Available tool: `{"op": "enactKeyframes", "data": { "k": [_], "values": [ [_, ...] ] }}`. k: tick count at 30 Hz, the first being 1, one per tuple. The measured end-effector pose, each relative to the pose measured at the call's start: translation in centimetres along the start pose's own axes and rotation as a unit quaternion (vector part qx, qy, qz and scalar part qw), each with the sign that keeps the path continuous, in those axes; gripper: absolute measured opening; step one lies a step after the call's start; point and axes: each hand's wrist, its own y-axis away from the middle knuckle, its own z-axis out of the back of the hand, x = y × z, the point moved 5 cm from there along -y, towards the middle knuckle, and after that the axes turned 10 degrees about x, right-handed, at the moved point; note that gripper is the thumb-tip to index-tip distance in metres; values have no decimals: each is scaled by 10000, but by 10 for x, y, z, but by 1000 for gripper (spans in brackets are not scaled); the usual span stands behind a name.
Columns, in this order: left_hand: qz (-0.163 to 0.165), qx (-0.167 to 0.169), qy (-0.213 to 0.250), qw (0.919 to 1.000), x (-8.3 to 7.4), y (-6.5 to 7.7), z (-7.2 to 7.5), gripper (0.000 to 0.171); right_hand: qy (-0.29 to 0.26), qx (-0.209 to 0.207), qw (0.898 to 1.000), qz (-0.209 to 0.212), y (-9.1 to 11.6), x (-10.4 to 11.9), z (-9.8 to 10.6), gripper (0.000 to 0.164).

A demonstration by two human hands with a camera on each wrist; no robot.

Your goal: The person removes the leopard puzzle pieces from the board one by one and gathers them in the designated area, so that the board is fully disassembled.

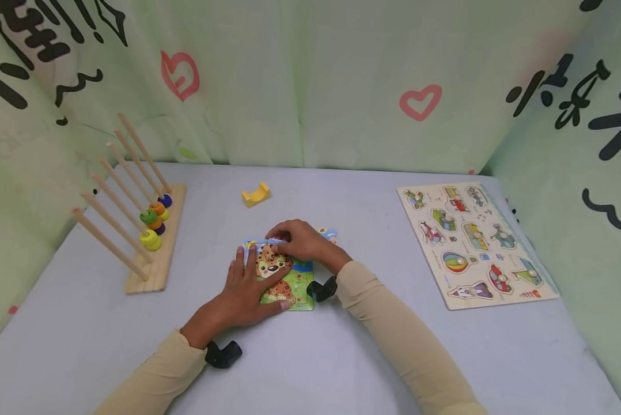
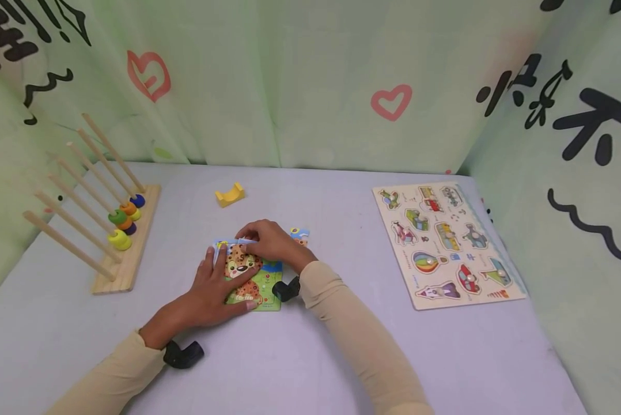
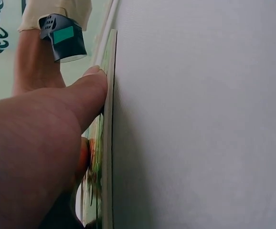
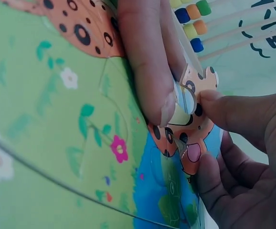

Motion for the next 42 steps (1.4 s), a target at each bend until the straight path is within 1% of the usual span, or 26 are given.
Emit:
{"op": "enactKeyframes", "data": {
  "k": [6, 10, 13, 15, 18, 21, 27, 31, 37, 42],
  "values": [
    [5, 20, 12, 10000, 0, 0, 0, 70, -250, 60, 9995, 160, 3, -3, 0, 25],
    [60, 41, 3, 10000, 1, 0, -1, 71, -689, 35, 9973, 270, 6, -6, 1, 27],
    [101, 70, 10, 9999, 1, 0, -1, 71, -1050, -115, 9937, 364, 9, -9, 4, 27],
    [106, 63, 22, 9999, 1, -1, -1, 71, -1222, -289, 9914, 355, 11, -11, 7, 27],
    [140, 73, 28, 9999, 1, -1, -2, 72, -1333, -532, 9892, 301, 14, -12, 13, 27],
    [175, 67, 13, 9998, 1, -2, -2, 72, -1330, -626, 9890, 141, 17, -14, 19, 26],
    [255, 94, -5, 9996, 0, -2, -2, 72, -1244, -482, 9910, -102, 21, -20, 25, 22],
    [289, 135, -5, 9995, 1, -2, -2, 72, -1132, -267, 9929, -265, 26, -25, 28, 22],
    [271, 116, 47, 9996, 1, -2, -3, 71, -1254, 59, 9906, -547, 37, -34, 35, 25],
    [192, 56, 78, 9998, 2, -2, -3, 70, -1218, 52, 9903, -660, 47, -42, 44, 26]
  ]
}}
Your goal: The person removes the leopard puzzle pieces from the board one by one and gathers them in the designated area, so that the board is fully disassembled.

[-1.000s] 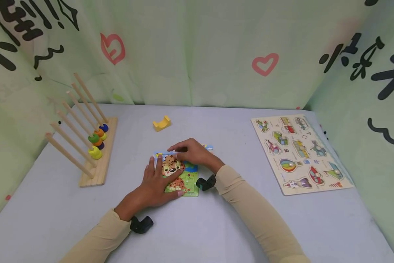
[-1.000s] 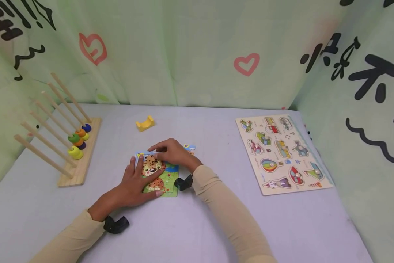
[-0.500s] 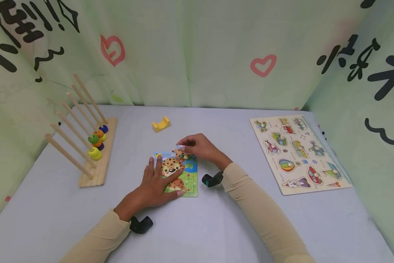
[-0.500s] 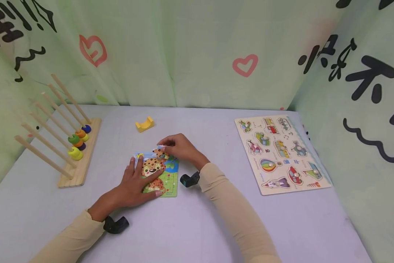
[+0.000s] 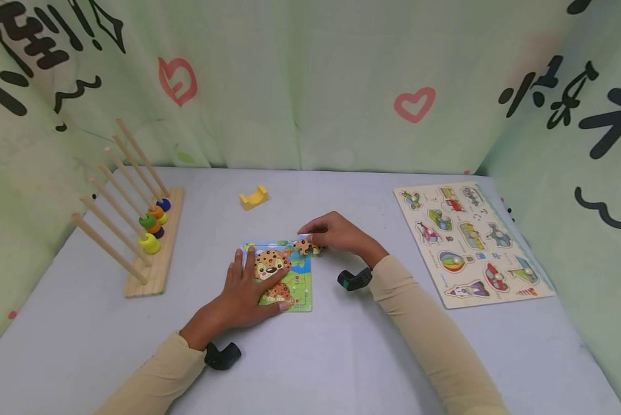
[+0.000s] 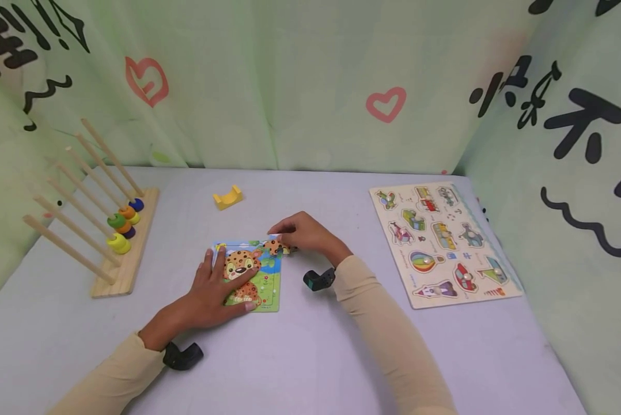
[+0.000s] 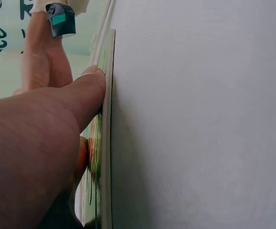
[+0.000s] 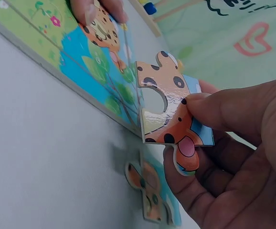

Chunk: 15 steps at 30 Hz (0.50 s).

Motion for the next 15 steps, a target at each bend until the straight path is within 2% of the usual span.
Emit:
{"op": "enactKeyframes", "data": {
  "k": [6, 15],
  "values": [
    [-61, -26, 42, 10000, -2, -1, 1, 70, 98, -284, 9995, -78, 13, -10, 17, 26],
    [-107, -110, 59, 9999, -2, 2, 2, 69, 14, -461, 9988, -181, 30, -27, 34, 24]
  ]
}}
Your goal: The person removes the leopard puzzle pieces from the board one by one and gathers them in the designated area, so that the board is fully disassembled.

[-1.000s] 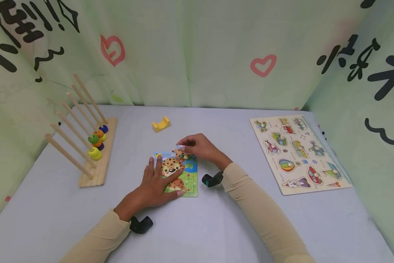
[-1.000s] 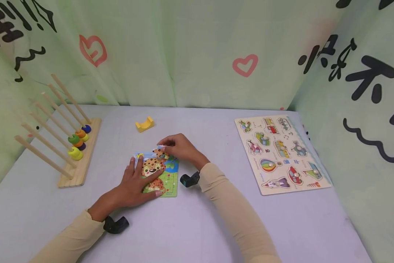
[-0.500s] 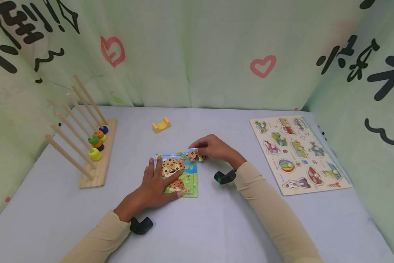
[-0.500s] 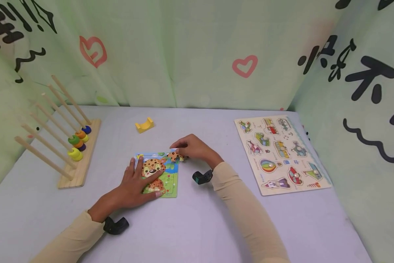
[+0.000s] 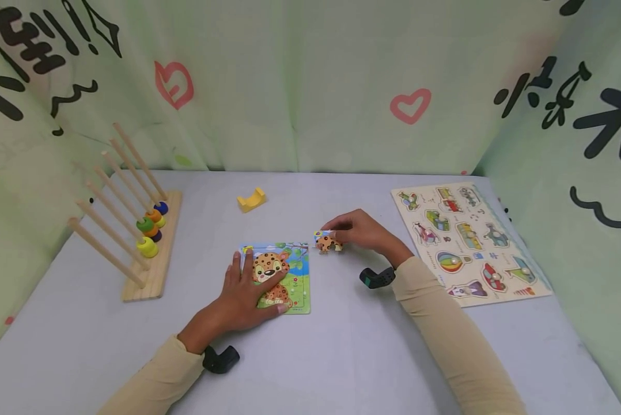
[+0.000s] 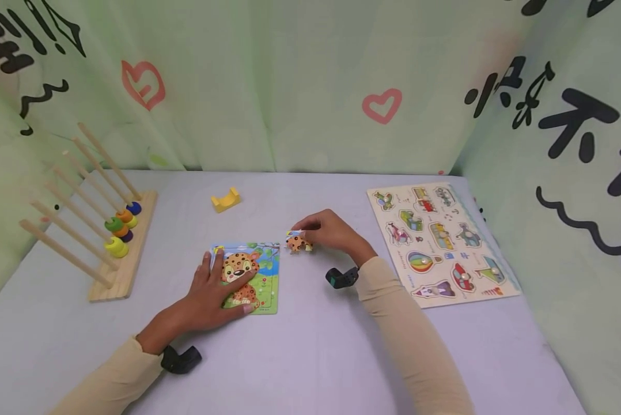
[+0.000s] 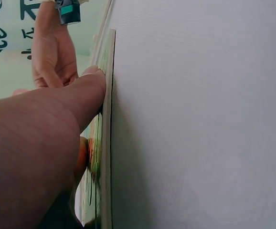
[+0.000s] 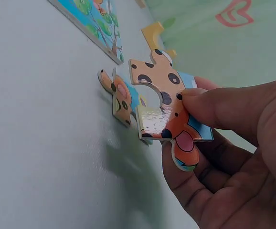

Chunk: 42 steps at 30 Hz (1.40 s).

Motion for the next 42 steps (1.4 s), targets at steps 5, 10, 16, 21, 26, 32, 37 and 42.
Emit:
{"op": "enactKeyframes", "data": {
  "k": [5, 10, 16, 21, 26, 32, 37, 42],
  "values": [
    [-64, -62, 23, 10000, 0, 0, -1, 68, 118, -148, 9998, -72, 8, -11, 11, 23],
    [-73, -67, 23, 9999, 2, 1, -2, 69, 236, -253, 9992, -196, 13, -21, 19, 22],
    [-67, -109, 51, 9999, 3, 1, -1, 70, 392, -383, 9981, -284, 16, -27, 23, 21],
    [-23, -89, -7, 10000, 3, 1, -1, 70, 756, -424, 9959, -255, 14, -28, 19, 20],
    [-33, -130, -48, 9999, 2, 1, -2, 70, 1221, -522, 9910, -182, 13, -26, 15, 18],
    [-25, -152, -173, 9997, 1, -1, -3, 70, 1514, -737, 9855, -218, 14, -25, 14, 16],
    [10, -159, -111, 9998, 2, -1, -3, 69, 1734, -878, 9807, -210, 12, -23, 14, 13],
    [-236, -191, -66, 9995, 2, -1, -2, 70, 1752, -926, 9794, -396, 13, -20, 13, 12]
  ]
}}
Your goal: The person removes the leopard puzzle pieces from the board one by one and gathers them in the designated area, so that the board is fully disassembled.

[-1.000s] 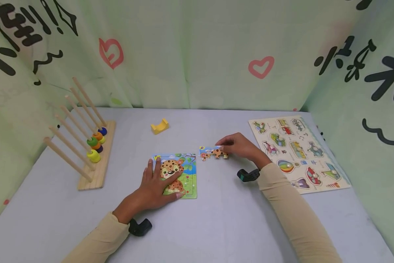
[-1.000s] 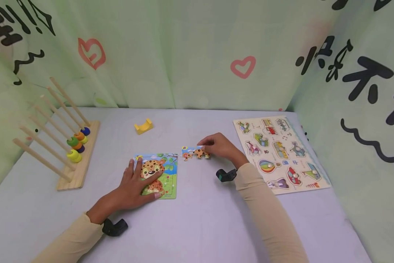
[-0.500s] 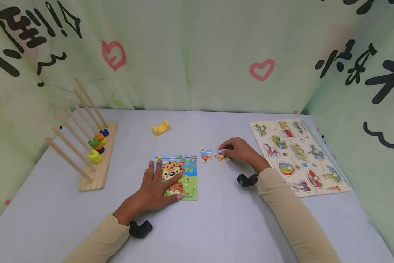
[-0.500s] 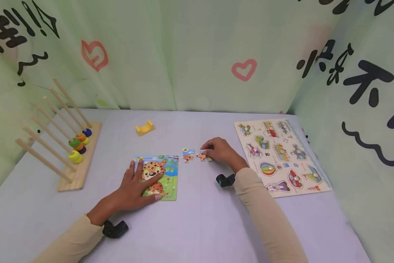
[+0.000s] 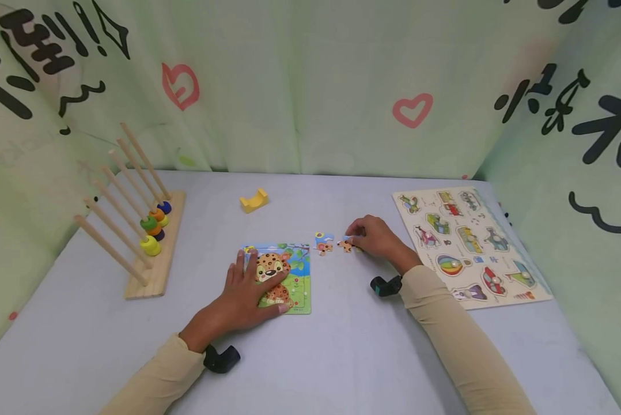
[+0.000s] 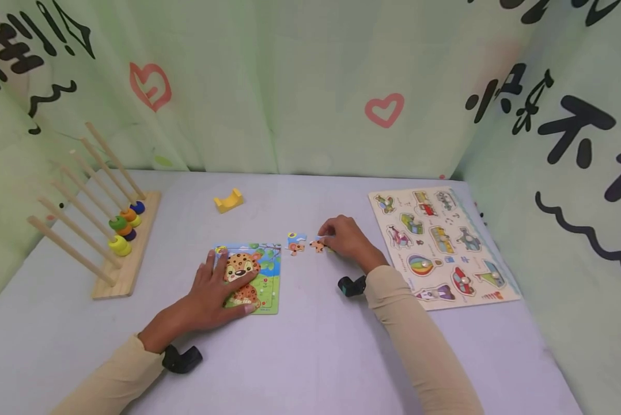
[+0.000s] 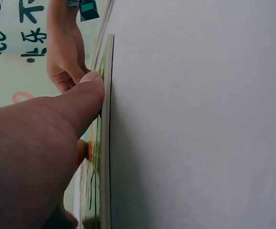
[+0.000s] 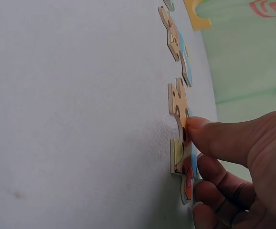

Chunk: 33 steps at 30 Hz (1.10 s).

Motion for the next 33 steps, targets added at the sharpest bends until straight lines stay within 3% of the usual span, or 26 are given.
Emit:
{"op": "enactKeyframes", "data": {
  "k": [4, 8, 14, 22, 33],
  "values": [
    [-386, 41, 13, 9992, -2, -1, 1, 71, 26, 31, 10000, -40, 1, 1, 0, 11],
    [-567, 161, 95, 9982, -5, -3, 1, 68, 57, 100, 9999, -48, 1, 3, 0, 12],
    [-535, 439, -139, 9975, -12, -5, -2, 57, 38, 133, 9999, 46, 1, 9, -1, 13],
    [-446, 569, -86, 9973, -12, -4, -2, 55, -276, 145, 9994, 146, -1, 31, -3, 20],
    [-419, 736, -437, 9954, -12, -3, -3, 94, -786, 609, 9925, 707, -11, 63, -22, 23]
  ]
}}
